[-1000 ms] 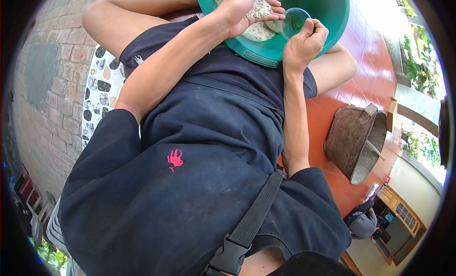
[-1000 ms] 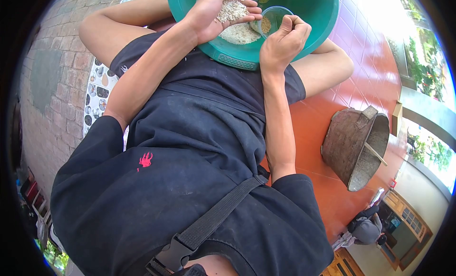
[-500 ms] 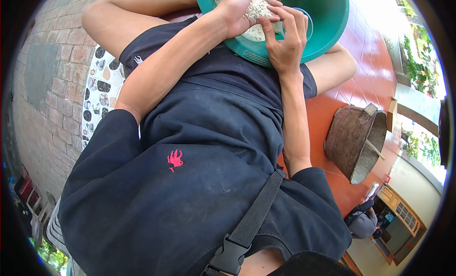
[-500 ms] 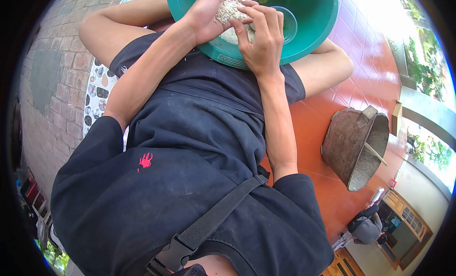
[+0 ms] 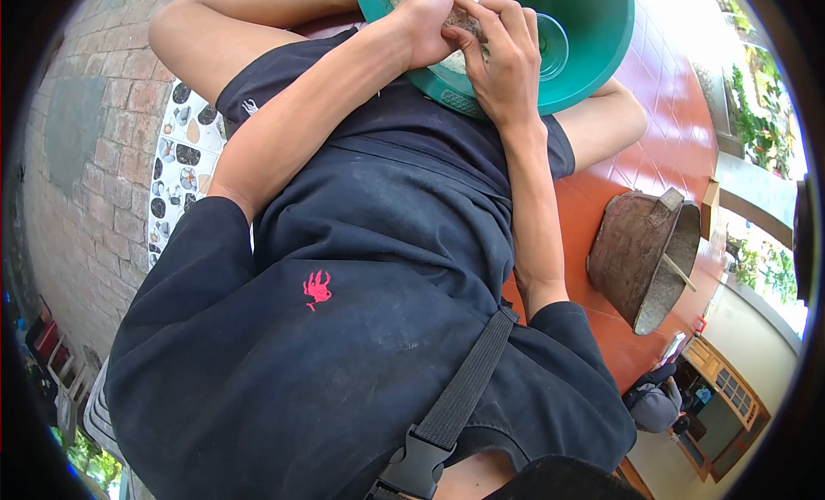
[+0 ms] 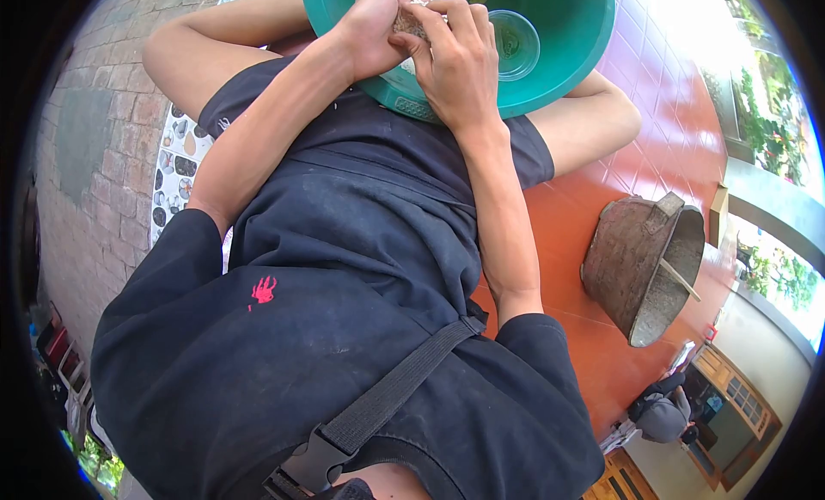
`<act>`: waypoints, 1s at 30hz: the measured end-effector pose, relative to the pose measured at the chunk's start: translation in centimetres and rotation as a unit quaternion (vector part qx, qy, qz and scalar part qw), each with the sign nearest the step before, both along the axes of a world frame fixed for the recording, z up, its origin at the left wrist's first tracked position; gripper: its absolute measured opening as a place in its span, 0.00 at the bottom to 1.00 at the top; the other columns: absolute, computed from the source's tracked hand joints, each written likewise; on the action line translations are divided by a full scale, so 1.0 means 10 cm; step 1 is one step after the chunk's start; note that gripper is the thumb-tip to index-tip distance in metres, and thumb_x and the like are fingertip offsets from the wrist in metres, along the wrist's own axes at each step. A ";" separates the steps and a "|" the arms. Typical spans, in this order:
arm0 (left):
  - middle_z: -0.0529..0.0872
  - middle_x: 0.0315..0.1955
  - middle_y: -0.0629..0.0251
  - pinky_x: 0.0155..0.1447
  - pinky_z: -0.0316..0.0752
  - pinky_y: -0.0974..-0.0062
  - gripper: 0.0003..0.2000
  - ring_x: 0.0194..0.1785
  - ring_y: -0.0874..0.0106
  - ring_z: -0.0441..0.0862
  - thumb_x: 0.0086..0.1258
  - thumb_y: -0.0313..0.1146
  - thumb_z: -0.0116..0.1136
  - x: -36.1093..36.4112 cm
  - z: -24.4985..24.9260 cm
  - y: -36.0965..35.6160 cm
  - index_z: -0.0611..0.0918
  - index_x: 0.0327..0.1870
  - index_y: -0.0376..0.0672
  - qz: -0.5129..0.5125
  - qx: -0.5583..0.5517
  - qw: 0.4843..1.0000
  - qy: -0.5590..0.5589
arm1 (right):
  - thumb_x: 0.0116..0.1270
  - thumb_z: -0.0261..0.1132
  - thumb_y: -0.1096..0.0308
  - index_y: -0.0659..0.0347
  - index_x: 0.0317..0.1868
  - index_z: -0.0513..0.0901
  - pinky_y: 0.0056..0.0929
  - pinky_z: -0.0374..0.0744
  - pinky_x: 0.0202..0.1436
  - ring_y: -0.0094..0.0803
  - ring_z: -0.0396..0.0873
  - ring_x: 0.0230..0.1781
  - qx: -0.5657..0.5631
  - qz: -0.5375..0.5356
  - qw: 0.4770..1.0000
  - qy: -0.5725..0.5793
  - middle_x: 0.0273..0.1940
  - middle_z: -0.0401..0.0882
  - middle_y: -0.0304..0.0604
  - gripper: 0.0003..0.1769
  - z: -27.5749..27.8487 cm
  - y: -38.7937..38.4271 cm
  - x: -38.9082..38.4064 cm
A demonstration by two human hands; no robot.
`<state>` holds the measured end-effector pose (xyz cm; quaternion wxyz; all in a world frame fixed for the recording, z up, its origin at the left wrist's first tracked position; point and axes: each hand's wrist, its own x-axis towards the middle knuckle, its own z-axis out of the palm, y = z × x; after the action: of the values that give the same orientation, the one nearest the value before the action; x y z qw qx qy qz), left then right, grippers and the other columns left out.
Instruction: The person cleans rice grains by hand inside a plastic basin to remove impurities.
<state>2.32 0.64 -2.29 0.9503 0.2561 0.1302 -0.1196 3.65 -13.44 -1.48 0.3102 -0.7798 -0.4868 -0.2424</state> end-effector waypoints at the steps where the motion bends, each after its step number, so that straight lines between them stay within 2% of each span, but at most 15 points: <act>1: 0.90 0.44 0.59 0.56 0.79 0.68 0.34 0.50 0.66 0.86 0.87 0.58 0.30 -0.01 0.05 -0.01 0.85 0.50 0.36 0.014 0.011 0.999 0.036 | 0.61 0.77 0.66 0.54 0.54 0.90 0.39 0.78 0.51 0.40 0.78 0.49 -0.001 -0.005 1.000 0.008 0.49 0.83 0.37 0.19 0.00 0.01 0.01; 8: 0.90 0.43 0.59 0.58 0.78 0.67 0.33 0.49 0.66 0.85 0.88 0.56 0.31 0.08 -0.27 0.03 0.85 0.45 0.37 0.009 0.002 1.000 -0.004 | 0.61 0.76 0.70 0.56 0.50 0.90 0.38 0.81 0.46 0.40 0.80 0.45 0.013 0.014 1.000 -0.024 0.43 0.84 0.38 0.16 -0.03 0.06 0.08; 10: 0.89 0.39 0.62 0.57 0.78 0.67 0.31 0.46 0.67 0.85 0.88 0.55 0.32 0.15 -0.50 0.10 0.84 0.41 0.40 -0.039 -0.083 0.989 -0.119 | 0.61 0.76 0.70 0.56 0.49 0.90 0.38 0.81 0.46 0.40 0.80 0.44 0.015 0.016 0.999 -0.026 0.42 0.84 0.38 0.15 -0.03 0.06 0.08; 11: 0.89 0.39 0.62 0.57 0.78 0.67 0.31 0.46 0.67 0.85 0.88 0.55 0.32 0.13 -0.43 0.07 0.84 0.41 0.40 -0.040 -0.083 0.989 -0.119 | 0.61 0.75 0.71 0.57 0.48 0.90 0.38 0.81 0.46 0.40 0.81 0.44 0.017 0.017 0.999 -0.028 0.42 0.84 0.39 0.13 -0.02 0.06 0.08; 13: 0.88 0.36 0.64 0.56 0.78 0.68 0.30 0.43 0.68 0.85 0.88 0.55 0.32 0.06 -0.18 -0.01 0.83 0.38 0.42 0.032 0.013 0.999 -0.005 | 0.63 0.74 0.72 0.58 0.48 0.89 0.37 0.81 0.47 0.41 0.81 0.44 0.015 0.013 1.000 -0.002 0.42 0.85 0.41 0.12 0.00 0.07 0.06; 16: 0.88 0.35 0.64 0.55 0.78 0.68 0.30 0.43 0.69 0.84 0.88 0.55 0.33 0.05 -0.15 -0.03 0.83 0.38 0.42 0.035 0.008 0.999 -0.003 | 0.65 0.73 0.73 0.60 0.48 0.89 0.37 0.81 0.48 0.43 0.80 0.44 0.010 0.004 1.000 0.019 0.42 0.85 0.42 0.10 0.01 0.08 0.03; 20: 0.87 0.35 0.65 0.55 0.78 0.68 0.29 0.43 0.68 0.84 0.89 0.54 0.32 0.11 -0.38 0.04 0.82 0.39 0.40 0.024 -0.014 0.999 -0.040 | 0.65 0.73 0.71 0.59 0.45 0.88 0.39 0.81 0.46 0.42 0.79 0.43 0.015 0.004 1.000 0.014 0.40 0.83 0.41 0.09 -0.02 0.07 0.04; 22: 0.87 0.36 0.63 0.56 0.80 0.67 0.30 0.43 0.67 0.84 0.89 0.53 0.31 0.15 -0.56 0.13 0.82 0.44 0.37 -0.077 -0.166 0.968 -0.169 | 0.66 0.73 0.71 0.60 0.45 0.88 0.39 0.81 0.45 0.40 0.79 0.42 0.031 0.006 0.998 0.051 0.40 0.82 0.40 0.08 -0.01 0.05 0.03; 23: 0.87 0.36 0.63 0.56 0.80 0.67 0.30 0.43 0.67 0.84 0.89 0.53 0.31 0.13 -0.49 0.10 0.82 0.44 0.37 -0.076 -0.166 0.968 -0.169 | 0.68 0.73 0.70 0.60 0.44 0.88 0.39 0.81 0.45 0.39 0.78 0.42 0.047 0.008 0.995 0.088 0.40 0.82 0.40 0.07 0.00 0.04 0.01; 25: 0.88 0.41 0.58 0.59 0.81 0.66 0.30 0.46 0.65 0.86 0.89 0.52 0.30 0.05 -0.19 0.01 0.81 0.51 0.32 -0.003 -0.010 1.000 -0.019 | 0.69 0.73 0.70 0.60 0.44 0.88 0.38 0.81 0.43 0.37 0.78 0.42 0.078 0.010 0.989 0.129 0.40 0.82 0.40 0.06 0.07 0.02 -0.05; 26: 0.88 0.41 0.58 0.59 0.81 0.66 0.30 0.46 0.65 0.86 0.89 0.52 0.30 0.00 -0.06 0.00 0.81 0.51 0.32 -0.003 -0.009 1.000 -0.020 | 0.70 0.73 0.70 0.61 0.44 0.88 0.37 0.81 0.41 0.34 0.78 0.41 0.108 0.013 0.979 0.170 0.40 0.81 0.40 0.06 0.10 0.01 -0.06; 27: 0.88 0.44 0.56 0.60 0.81 0.65 0.30 0.48 0.63 0.86 0.89 0.52 0.30 -0.05 0.06 -0.01 0.80 0.54 0.31 0.008 0.001 1.000 0.003 | 0.70 0.73 0.72 0.62 0.43 0.88 0.30 0.78 0.38 0.30 0.76 0.40 0.129 0.022 0.976 0.175 0.39 0.80 0.40 0.04 0.09 0.00 -0.06; 28: 0.88 0.46 0.53 0.61 0.82 0.64 0.30 0.50 0.62 0.87 0.89 0.52 0.30 -0.07 0.12 -0.01 0.79 0.56 0.30 0.018 0.010 0.999 0.025 | 0.70 0.73 0.72 0.62 0.43 0.88 0.30 0.78 0.38 0.30 0.76 0.40 0.130 0.022 0.976 0.174 0.39 0.80 0.40 0.04 0.08 -0.02 -0.04; 30: 0.88 0.48 0.52 0.61 0.82 0.63 0.30 0.51 0.61 0.87 0.89 0.51 0.30 -0.02 0.04 -0.02 0.78 0.57 0.29 0.015 -0.011 1.000 0.013 | 0.70 0.72 0.74 0.63 0.43 0.87 0.23 0.75 0.38 0.26 0.75 0.37 0.157 0.027 0.972 0.176 0.38 0.79 0.38 0.04 0.04 -0.06 0.01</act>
<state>2.11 0.47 -1.91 0.9530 0.2422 0.1448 -0.1100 3.70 -14.02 -1.09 0.5156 -0.7386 -0.4011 -0.1666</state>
